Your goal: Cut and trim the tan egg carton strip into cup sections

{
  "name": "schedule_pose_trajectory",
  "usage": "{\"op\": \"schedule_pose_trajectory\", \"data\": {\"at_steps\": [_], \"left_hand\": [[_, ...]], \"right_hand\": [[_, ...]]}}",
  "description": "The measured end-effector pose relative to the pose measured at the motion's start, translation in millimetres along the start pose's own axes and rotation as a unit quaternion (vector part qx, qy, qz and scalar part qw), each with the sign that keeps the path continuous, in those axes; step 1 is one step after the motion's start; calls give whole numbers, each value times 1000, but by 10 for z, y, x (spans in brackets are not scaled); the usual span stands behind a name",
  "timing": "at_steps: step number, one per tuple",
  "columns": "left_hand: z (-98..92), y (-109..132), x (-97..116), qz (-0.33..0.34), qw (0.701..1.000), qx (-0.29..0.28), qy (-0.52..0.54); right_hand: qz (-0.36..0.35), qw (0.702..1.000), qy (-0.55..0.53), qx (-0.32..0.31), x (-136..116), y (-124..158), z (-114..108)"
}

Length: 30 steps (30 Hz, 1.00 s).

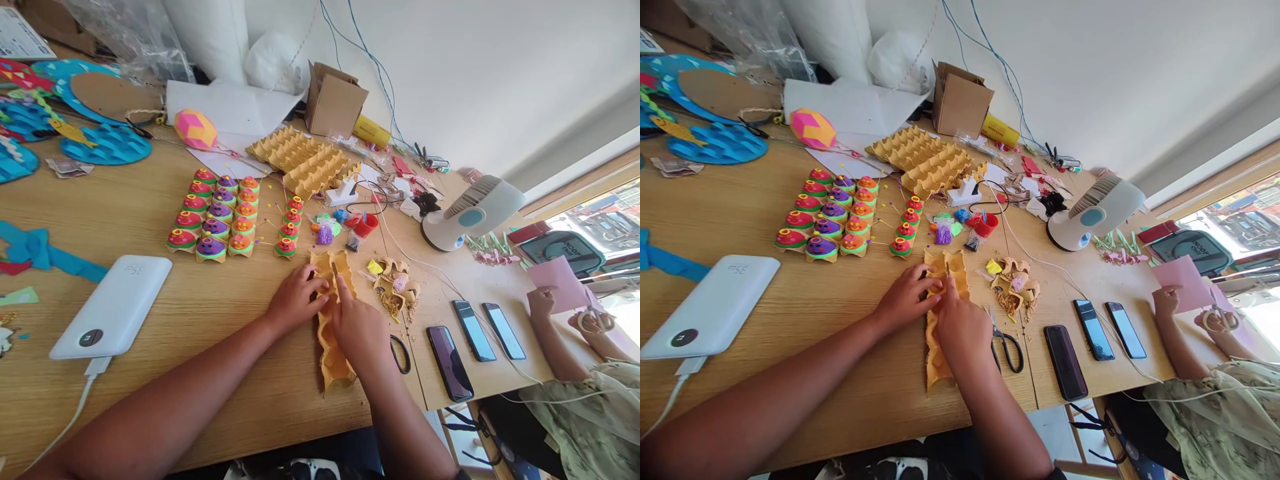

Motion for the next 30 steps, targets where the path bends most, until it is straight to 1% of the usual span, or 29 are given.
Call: {"op": "schedule_pose_trajectory", "data": {"at_steps": [3,5,10,12,16,19,23,26,28,30], "left_hand": [[-5,0,10,-2,1000,1,0],[-1,-1,9,-4,1000,-1,1],[2,-5,-4,-2,1000,-2,-3],[2,-5,-4,-1,1000,-5,-8],[0,-4,6,1,1000,-12,-12],[7,-5,6,0,1000,-14,-11],[13,-9,-3,-1,1000,-7,-15],[8,-9,-3,-1,1000,-4,-17],[8,-7,1,-1,1000,-7,-14],[6,-4,6,-1,1000,-9,-10]], "right_hand": [[2,1000,-1,4,9,114,52],[6,1000,-6,5,10,124,66],[3,1000,-13,9,-16,-61,10],[0,1000,-10,14,-16,-86,-8],[5,1000,9,5,6,58,38],[5,1000,4,3,3,135,61],[8,1000,-6,-6,-4,-3,27],[1,1000,-14,5,-6,-94,-7],[3,1000,-6,3,3,-54,12],[7,1000,5,-4,12,42,53]]}}
Point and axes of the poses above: each hand's wrist, its own y-axis away from the middle knuckle, its own z-axis out of the palm, x = y × z, the point moved 6 cm from there along -y, towards the middle knuckle, and after that the axes turned 4 degrees about -z, right-handed, at the moved point
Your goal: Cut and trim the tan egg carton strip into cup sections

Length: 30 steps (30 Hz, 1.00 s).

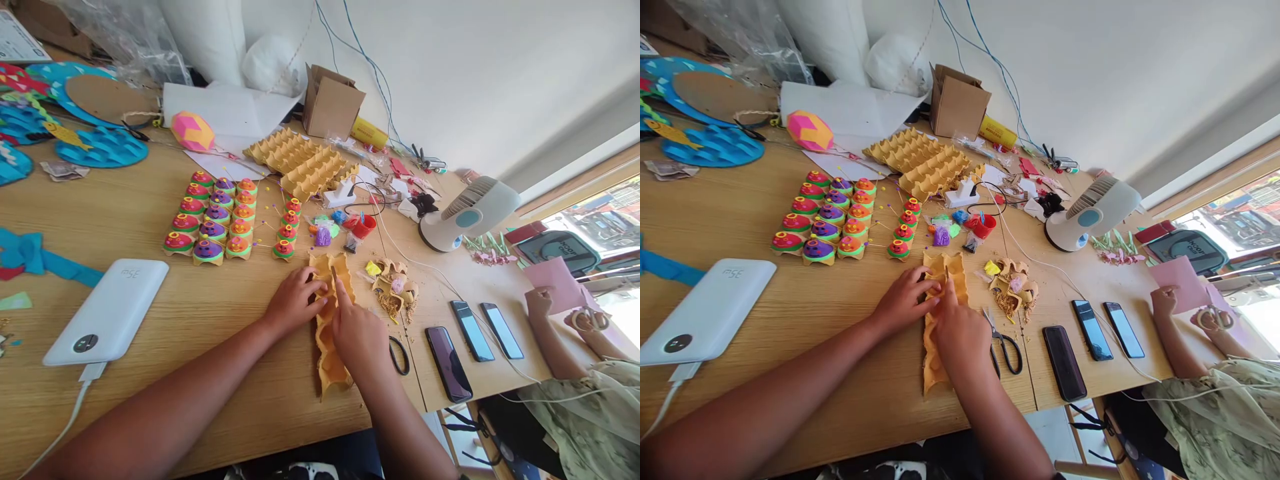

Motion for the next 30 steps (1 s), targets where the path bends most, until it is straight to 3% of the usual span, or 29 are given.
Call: {"op": "schedule_pose_trajectory", "data": {"at_steps": [4,11,17,24,30], "left_hand": [[-1,2,3,-3,1000,-1,2],[-9,0,8,-4,1000,1,0],[-4,5,4,-6,1000,8,6],[-1,0,-8,-2,1000,7,2],[-9,9,5,-4,1000,6,10]], "right_hand": [[1,1000,-1,9,-14,99,8],[0,1000,-2,-2,-59,-106,-80],[-8,1000,3,-5,-5,73,-25],[-5,1000,1,7,-35,-126,-74],[-13,1000,9,19,15,87,29]]}}
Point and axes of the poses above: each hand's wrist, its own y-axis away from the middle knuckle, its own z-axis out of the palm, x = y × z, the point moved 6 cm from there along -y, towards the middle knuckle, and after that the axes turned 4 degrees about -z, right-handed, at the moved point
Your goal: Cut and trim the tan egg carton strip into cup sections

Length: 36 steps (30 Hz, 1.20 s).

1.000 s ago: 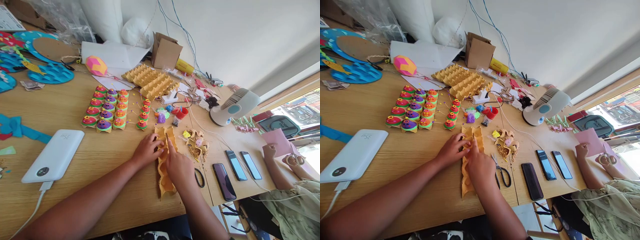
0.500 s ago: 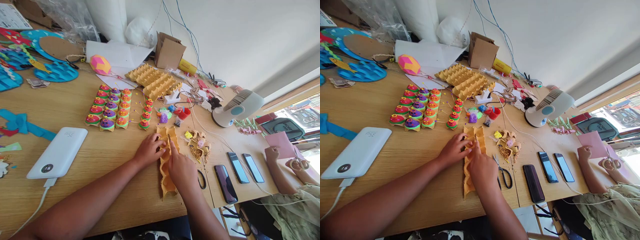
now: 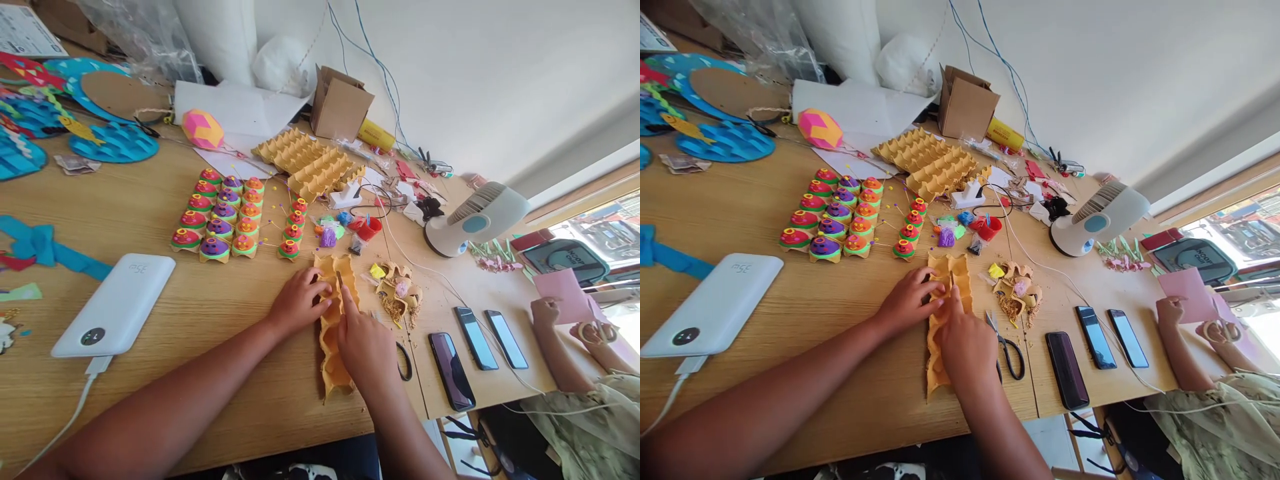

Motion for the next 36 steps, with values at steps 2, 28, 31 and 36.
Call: {"op": "schedule_pose_trajectory", "data": {"at_steps": [2,28,31,36], "left_hand": [[-1,-2,1,-1,1000,0,-2],[-7,4,5,-2,1000,11,1],[-4,3,4,0,1000,11,-1],[9,2,-9,-1,1000,11,-4]], "right_hand": [[2,1000,-1,-2,-4,6,7],[10,999,3,-44,-56,-86,-228],[14,999,4,-50,-84,-138,-254],[7,999,-11,-37,-69,-208,-291]]}}
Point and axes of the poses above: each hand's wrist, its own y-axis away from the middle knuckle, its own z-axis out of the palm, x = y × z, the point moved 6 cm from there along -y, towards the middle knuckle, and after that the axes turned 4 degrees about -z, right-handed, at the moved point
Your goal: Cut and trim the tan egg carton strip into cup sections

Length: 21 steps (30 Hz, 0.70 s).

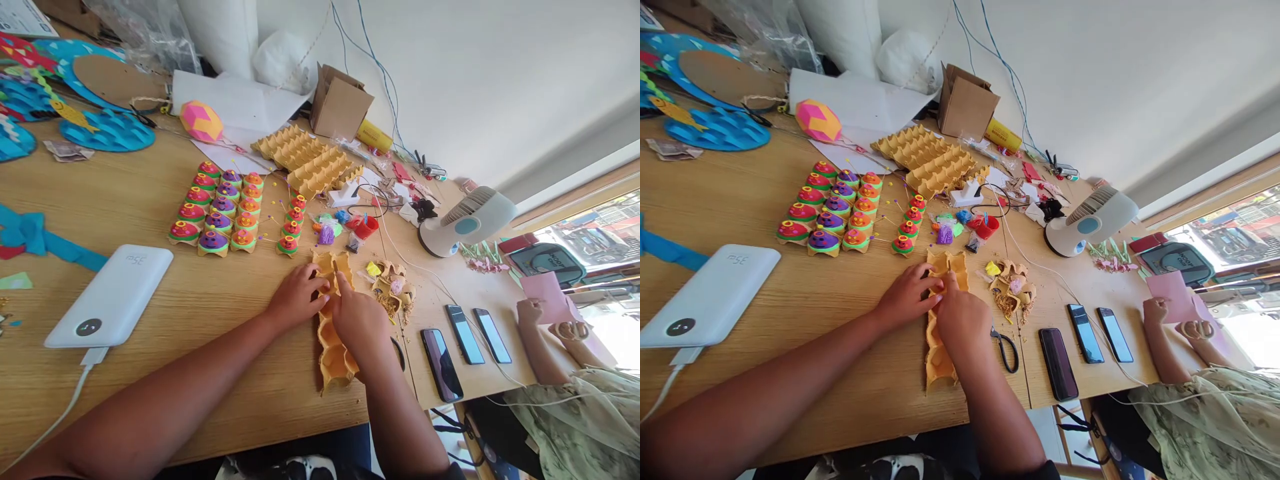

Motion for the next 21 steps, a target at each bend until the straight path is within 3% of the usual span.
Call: {"op": "schedule_pose_trajectory", "data": {"at_steps": [7,13,21], "left_hand": [[-12,7,18,4,1000,12,3],[-16,0,11,-2,1000,-1,15],[-24,-2,9,-4,1000,9,17]], "right_hand": [[16,999,-40,21,172,-4,-22],[-3,999,-40,31,99,-150,53],[-6,999,-30,27,100,-147,106]]}}
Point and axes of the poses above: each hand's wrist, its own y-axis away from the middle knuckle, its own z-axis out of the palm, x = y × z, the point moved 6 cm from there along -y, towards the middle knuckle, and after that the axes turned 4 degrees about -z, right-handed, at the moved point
